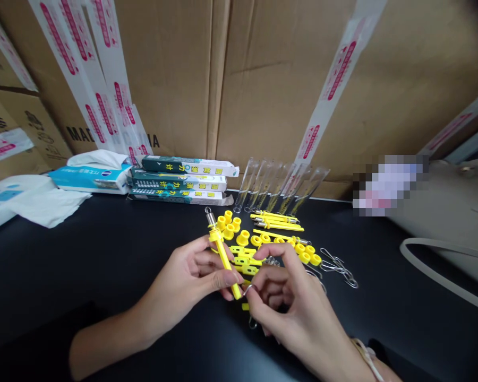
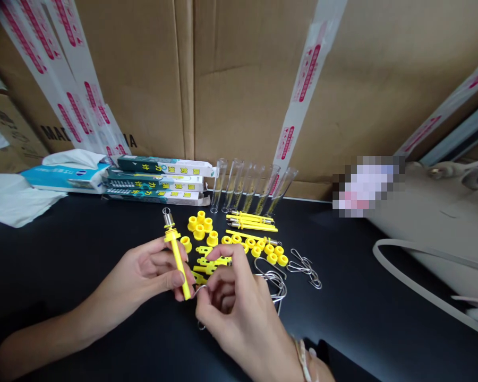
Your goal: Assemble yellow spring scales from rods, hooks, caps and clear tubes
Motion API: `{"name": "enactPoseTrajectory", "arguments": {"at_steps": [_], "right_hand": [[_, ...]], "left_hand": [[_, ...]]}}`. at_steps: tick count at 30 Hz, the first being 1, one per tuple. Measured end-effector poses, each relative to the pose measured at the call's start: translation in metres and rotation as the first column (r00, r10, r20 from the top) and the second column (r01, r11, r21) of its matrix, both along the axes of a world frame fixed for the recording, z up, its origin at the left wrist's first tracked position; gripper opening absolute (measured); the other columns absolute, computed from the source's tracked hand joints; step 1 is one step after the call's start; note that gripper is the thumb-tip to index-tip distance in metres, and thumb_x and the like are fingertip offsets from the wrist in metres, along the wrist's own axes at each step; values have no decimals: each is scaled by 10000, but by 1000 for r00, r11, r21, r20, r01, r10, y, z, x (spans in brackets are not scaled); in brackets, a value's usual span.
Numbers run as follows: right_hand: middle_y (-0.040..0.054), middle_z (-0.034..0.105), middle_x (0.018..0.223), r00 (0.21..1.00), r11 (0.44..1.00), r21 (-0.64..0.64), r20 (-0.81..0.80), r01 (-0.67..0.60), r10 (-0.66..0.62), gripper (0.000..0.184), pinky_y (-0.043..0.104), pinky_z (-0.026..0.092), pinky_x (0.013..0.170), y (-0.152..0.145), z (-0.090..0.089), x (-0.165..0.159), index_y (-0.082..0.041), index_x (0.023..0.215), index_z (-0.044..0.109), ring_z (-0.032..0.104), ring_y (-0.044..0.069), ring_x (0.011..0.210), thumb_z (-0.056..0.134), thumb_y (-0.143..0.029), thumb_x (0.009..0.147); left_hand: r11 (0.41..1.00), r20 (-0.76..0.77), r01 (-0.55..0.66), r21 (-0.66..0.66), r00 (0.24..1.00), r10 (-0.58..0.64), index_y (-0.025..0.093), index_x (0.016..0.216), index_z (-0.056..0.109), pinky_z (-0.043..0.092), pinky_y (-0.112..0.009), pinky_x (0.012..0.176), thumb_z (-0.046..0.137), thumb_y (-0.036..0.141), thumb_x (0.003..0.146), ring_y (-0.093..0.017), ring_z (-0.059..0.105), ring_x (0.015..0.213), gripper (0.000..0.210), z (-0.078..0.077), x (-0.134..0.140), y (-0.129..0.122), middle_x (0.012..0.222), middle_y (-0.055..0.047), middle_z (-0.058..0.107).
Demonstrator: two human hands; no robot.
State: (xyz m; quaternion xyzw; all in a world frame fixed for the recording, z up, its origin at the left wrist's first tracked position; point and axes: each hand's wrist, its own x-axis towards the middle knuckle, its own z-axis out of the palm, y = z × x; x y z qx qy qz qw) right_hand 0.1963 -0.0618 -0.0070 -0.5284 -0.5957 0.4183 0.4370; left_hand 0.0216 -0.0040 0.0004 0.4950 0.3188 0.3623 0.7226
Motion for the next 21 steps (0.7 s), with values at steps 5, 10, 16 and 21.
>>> {"name": "enactPoseTrajectory", "arguments": {"at_steps": [5,10,16,21], "right_hand": [[-87,616,667,992,986,165,127,-23,2,260,155,432,403,-2,-7,2,-286,1083,399,534,71,428,563,-204,899],[-94,618,670,959,949,314,279,-39,-52,294,149,447,438,-3,-9,3,-299,1101,387,559,70,443,547,-151,902],[-84,630,702,905,911,405,412,-78,-106,361,162,490,479,-4,-11,2,-296,1145,392,609,83,483,528,-84,885],[-11,721,889,829,855,460,555,-239,-67,386,222,579,631,-7,-5,5,-288,1236,395,729,142,677,488,-59,940]], "left_hand": [[1000,-27,-7,11,1000,8,149,866,622,563,-249,709,897,301,681,-163,727,703,365,-2,-2,1,750,-45,784],[999,-15,-15,42,1000,16,155,878,630,559,-276,763,860,277,734,-188,741,780,297,-9,-4,1,836,-69,806],[1000,-10,-5,16,1000,5,150,854,614,527,-238,607,864,300,720,-179,710,695,321,-5,-1,0,752,-67,784],[999,-18,-18,32,1000,19,149,839,628,533,-248,595,889,333,679,-147,653,586,357,-1,0,1,646,-3,714]]}}
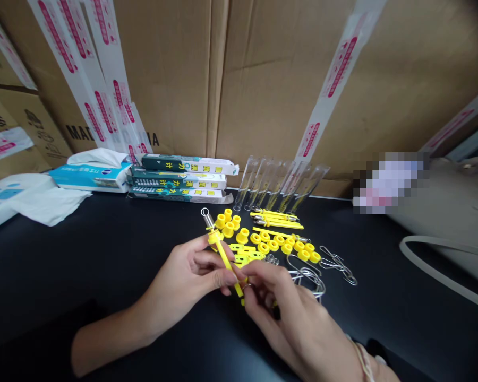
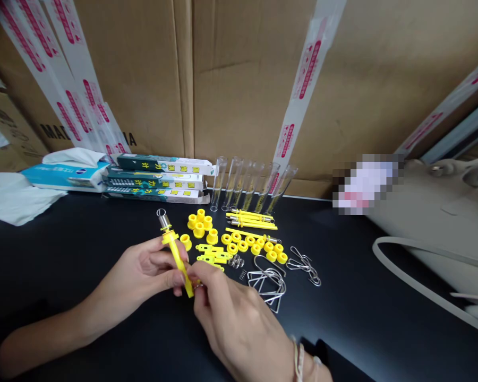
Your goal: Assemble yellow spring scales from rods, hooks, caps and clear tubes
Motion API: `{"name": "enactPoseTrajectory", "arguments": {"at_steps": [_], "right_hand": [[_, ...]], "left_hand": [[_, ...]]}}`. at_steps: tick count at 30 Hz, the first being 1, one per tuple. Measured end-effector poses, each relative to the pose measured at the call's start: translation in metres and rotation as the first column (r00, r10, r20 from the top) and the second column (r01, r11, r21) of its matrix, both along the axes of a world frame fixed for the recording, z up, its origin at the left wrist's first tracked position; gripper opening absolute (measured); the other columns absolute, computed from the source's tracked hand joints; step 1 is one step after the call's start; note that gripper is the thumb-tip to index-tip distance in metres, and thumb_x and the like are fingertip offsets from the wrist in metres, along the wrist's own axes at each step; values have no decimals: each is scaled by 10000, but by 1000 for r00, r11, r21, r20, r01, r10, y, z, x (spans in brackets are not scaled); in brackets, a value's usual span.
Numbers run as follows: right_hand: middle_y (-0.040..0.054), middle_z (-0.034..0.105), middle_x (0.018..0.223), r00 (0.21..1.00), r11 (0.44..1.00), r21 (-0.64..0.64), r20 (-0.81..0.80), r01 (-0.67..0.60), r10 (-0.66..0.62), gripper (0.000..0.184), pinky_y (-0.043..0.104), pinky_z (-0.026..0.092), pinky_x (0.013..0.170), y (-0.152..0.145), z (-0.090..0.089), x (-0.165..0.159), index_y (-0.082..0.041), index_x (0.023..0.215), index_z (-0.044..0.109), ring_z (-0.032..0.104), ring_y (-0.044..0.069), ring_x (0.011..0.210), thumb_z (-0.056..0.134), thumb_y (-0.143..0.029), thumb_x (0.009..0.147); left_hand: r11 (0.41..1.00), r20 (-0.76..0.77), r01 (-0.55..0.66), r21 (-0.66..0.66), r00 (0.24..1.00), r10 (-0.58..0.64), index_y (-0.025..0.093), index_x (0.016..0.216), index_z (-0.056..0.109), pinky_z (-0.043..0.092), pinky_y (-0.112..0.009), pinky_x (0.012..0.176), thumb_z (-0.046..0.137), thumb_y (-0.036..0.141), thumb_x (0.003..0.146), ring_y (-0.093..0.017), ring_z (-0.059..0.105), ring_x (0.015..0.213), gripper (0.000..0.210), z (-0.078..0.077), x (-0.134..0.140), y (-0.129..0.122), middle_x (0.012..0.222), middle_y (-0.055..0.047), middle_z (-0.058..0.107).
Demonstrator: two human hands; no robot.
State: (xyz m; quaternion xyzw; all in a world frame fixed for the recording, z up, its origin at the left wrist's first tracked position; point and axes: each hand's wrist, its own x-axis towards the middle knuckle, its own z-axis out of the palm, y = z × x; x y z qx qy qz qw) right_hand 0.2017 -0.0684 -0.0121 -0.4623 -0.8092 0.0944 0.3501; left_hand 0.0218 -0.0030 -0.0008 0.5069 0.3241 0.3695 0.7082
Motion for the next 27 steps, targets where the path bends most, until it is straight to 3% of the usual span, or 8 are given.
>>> {"name": "enactPoseTrajectory", "arguments": {"at_steps": [5,14,21,27], "right_hand": [[55,702,1155,988,988,-14,-10,-155,155,514,272,579,901,2,0,3,-286,1382,352,716,173,1012,419,-11,954],[6,718,1041,970,997,-70,-242,17,-33,347,265,636,773,-4,-2,-2,-339,1237,472,751,158,818,526,-119,973],[2,654,939,775,961,-266,-622,-72,-114,211,226,652,644,3,3,-3,-288,1062,532,707,134,748,647,-181,922],[3,630,903,693,938,-333,-699,-92,-180,170,237,640,648,11,3,0,-266,981,571,679,144,792,703,-217,886]], "left_hand": [[999,23,-5,32,1000,4,149,855,624,541,-237,603,869,350,714,-146,659,609,347,-3,-1,2,668,1,704],[999,8,-35,27,999,35,134,876,630,538,-221,592,859,325,732,-117,640,592,331,-2,-3,3,718,-3,696],[999,36,-12,38,999,11,155,910,617,558,-213,594,815,292,787,-130,657,651,271,0,0,0,748,-9,702],[994,8,112,1,994,-112,149,940,627,574,-232,581,839,270,759,-136,666,617,303,1,1,-5,727,-24,708]]}}
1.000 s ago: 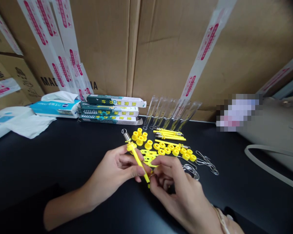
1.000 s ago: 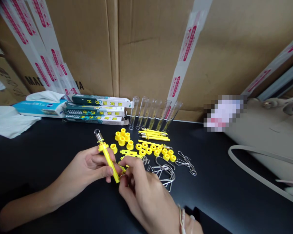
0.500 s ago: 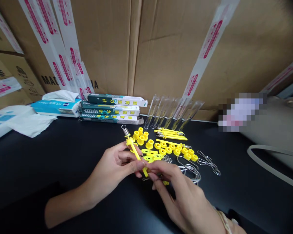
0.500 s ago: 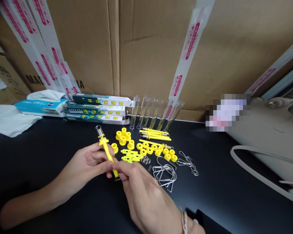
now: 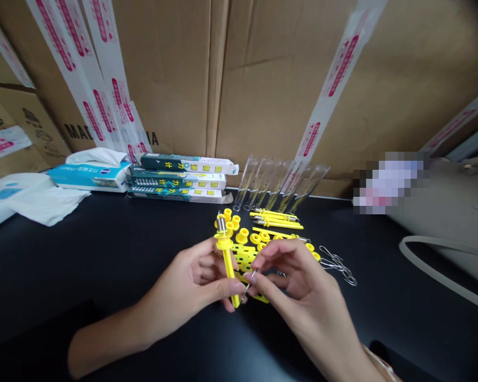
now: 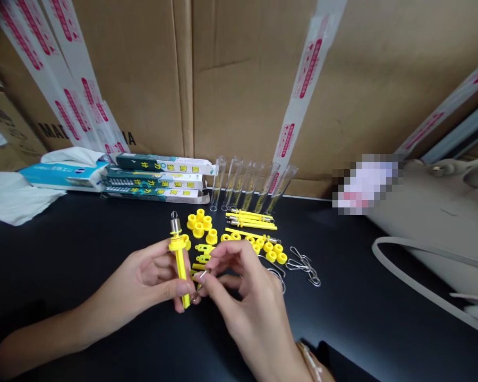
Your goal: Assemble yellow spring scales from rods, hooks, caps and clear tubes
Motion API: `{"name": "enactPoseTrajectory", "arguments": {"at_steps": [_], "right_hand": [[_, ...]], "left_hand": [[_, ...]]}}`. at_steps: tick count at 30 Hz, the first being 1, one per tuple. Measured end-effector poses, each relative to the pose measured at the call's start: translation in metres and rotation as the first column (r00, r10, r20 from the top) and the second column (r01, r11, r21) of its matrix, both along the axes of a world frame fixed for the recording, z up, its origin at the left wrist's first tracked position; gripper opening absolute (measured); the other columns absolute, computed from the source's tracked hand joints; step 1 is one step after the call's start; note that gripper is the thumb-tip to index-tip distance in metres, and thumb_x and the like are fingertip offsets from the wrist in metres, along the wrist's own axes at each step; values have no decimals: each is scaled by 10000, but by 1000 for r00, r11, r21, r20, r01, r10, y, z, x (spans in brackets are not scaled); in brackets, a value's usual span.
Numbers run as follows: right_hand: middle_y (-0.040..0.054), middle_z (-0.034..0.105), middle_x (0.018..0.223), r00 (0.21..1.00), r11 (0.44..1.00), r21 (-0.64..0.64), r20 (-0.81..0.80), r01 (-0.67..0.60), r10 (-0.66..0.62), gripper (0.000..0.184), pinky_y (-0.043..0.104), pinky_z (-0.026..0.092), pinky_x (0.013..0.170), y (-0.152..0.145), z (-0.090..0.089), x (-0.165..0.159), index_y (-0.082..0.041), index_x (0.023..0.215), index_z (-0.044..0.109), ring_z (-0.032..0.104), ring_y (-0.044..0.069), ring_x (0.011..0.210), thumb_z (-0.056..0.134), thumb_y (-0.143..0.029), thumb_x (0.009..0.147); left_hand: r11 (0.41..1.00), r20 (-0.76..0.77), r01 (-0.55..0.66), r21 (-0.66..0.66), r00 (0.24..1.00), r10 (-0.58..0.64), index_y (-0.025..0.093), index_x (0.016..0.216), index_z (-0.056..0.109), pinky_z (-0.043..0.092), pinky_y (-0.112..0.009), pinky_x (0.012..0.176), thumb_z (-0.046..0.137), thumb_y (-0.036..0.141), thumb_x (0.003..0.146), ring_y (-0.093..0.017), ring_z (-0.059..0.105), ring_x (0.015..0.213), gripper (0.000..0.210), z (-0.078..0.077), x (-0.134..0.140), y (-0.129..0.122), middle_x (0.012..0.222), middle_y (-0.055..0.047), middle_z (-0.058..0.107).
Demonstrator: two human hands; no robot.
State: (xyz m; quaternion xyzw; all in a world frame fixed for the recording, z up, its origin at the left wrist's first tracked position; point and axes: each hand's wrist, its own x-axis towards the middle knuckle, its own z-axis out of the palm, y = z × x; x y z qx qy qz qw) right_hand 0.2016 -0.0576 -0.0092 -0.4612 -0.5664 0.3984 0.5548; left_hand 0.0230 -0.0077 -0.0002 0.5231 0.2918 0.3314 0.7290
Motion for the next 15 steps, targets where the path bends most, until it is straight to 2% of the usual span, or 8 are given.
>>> {"name": "enactPoseTrajectory", "arguments": {"at_steps": [2,6,8,10,15], "right_hand": [[14,653,920,999,1000,-12,-42,-7,6,173,237,633,673,2,1,0,-259,973,581,688,156,847,719,-224,876],[2,683,885,988,997,-60,-151,-43,34,141,220,614,701,5,4,0,-244,946,600,691,122,758,724,-257,879],[-9,689,863,986,996,-76,-161,-46,33,150,202,597,749,6,5,0,-243,935,600,693,110,781,735,-261,874],[-18,694,853,984,996,-79,-176,-46,31,179,188,582,786,7,5,0,-247,929,584,694,106,831,751,-256,864],[-32,700,848,971,997,-45,-233,-64,52,213,191,594,763,6,3,0,-252,927,551,706,94,780,753,-234,864]], "left_hand": [[1000,-9,-1,1,1000,1,151,954,632,575,-227,602,841,263,759,-135,682,625,307,0,0,-1,742,-24,719],[1000,-3,-22,-10,1000,22,152,950,628,579,-222,617,834,245,767,-142,705,654,291,1,0,0,760,-16,724],[999,-1,-34,-10,999,34,147,924,618,576,-224,610,829,247,772,-147,703,654,279,1,0,2,739,-16,720],[998,1,-55,-1,998,55,144,894,605,571,-224,604,834,279,767,-145,693,645,294,1,-1,3,723,-20,719],[994,50,-107,2,993,107,132,930,595,559,-208,611,838,344,769,-132,683,658,361,-3,-4,8,768,-51,750]]}}
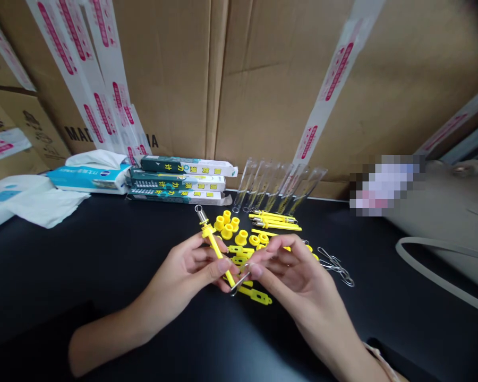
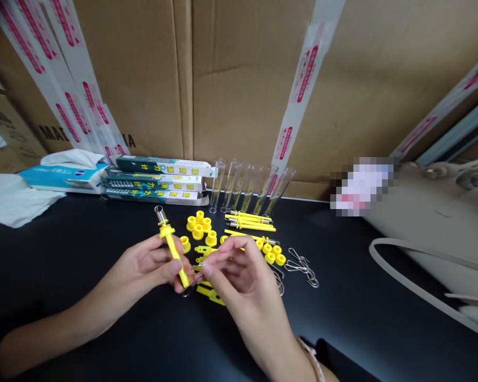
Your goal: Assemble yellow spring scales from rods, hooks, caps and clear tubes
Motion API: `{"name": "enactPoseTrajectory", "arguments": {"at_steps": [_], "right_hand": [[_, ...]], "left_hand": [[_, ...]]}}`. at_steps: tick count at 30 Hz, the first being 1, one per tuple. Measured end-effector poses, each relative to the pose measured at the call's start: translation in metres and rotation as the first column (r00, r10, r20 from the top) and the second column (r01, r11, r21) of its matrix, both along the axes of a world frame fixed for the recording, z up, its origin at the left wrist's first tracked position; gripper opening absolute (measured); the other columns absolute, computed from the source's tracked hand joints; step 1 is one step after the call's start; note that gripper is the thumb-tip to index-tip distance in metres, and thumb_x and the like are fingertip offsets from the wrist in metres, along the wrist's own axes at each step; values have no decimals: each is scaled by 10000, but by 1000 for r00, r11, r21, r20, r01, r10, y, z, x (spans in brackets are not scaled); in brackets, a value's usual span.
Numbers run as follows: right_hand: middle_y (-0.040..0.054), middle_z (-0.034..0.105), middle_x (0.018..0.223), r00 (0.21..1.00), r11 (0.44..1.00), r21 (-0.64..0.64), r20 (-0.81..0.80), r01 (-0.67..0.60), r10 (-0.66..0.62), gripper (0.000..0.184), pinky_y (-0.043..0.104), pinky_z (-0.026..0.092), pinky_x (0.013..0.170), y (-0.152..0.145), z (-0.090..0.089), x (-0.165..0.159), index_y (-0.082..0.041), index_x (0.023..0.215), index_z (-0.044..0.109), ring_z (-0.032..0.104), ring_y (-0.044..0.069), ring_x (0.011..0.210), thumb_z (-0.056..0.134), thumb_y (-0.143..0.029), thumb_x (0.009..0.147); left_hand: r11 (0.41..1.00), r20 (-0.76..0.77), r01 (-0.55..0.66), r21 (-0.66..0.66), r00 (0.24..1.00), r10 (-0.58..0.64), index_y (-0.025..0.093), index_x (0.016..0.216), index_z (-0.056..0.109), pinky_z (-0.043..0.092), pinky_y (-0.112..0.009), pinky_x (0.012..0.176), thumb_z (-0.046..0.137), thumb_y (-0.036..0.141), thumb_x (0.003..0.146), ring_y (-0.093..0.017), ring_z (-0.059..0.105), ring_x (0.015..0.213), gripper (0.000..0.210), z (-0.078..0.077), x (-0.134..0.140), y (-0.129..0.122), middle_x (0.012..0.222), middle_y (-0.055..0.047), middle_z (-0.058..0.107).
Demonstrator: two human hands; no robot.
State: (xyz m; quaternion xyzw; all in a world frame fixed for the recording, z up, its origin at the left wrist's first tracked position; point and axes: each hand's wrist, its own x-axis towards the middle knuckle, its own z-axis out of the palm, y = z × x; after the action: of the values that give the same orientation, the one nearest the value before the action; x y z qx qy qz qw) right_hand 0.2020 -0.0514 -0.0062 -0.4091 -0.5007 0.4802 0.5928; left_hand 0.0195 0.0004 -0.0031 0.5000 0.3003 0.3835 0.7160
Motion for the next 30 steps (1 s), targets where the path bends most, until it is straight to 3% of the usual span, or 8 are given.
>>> {"name": "enactPoseTrajectory", "arguments": {"at_steps": [6,11,16,21,25,30], "right_hand": [[-17,710,844,982,995,89,176,52,-67,205,219,620,742,-2,-3,0,-258,942,536,732,126,782,725,-211,876],[-26,721,846,913,969,235,375,76,-163,217,175,621,722,-6,-4,-1,-262,954,529,752,114,751,695,-149,874],[-36,682,860,836,922,369,464,118,-293,218,146,607,750,-9,-5,-3,-253,969,553,746,97,762,672,-103,865],[-53,680,820,766,888,453,541,82,-348,195,104,572,727,-10,-4,-3,-241,949,570,719,70,729,662,-89,869],[-41,718,879,740,871,491,596,-28,-312,214,103,557,773,-13,0,-2,-230,1015,602,719,66,776,643,-61,890],[-9,708,1023,820,911,405,545,-75,-175,321,164,574,881,-12,-5,-2,-257,1153,583,716,99,922,644,-66,902]], "left_hand": [[1000,23,-20,-24,1000,21,117,990,588,566,-197,646,840,342,777,-110,685,645,399,-1,-2,2,812,-70,773],[998,23,-20,-58,999,22,109,974,597,582,-203,619,867,319,743,-121,701,630,413,1,-2,1,812,-71,774],[996,23,-17,-86,1000,19,111,950,601,604,-208,631,886,289,715,-144,733,668,410,3,0,-1,803,-71,782],[997,9,-15,-79,1000,15,111,939,599,608,-204,623,883,294,719,-146,735,653,404,2,-1,0,793,-71,777],[997,11,-41,-59,999,42,102,935,614,598,-181,609,880,292,724,-125,715,642,389,2,-1,2,778,-59,762],[995,57,-63,-83,996,68,117,938,618,615,-199,648,883,287,723,-119,710,658,381,6,-1,2,780,-34,747]]}}
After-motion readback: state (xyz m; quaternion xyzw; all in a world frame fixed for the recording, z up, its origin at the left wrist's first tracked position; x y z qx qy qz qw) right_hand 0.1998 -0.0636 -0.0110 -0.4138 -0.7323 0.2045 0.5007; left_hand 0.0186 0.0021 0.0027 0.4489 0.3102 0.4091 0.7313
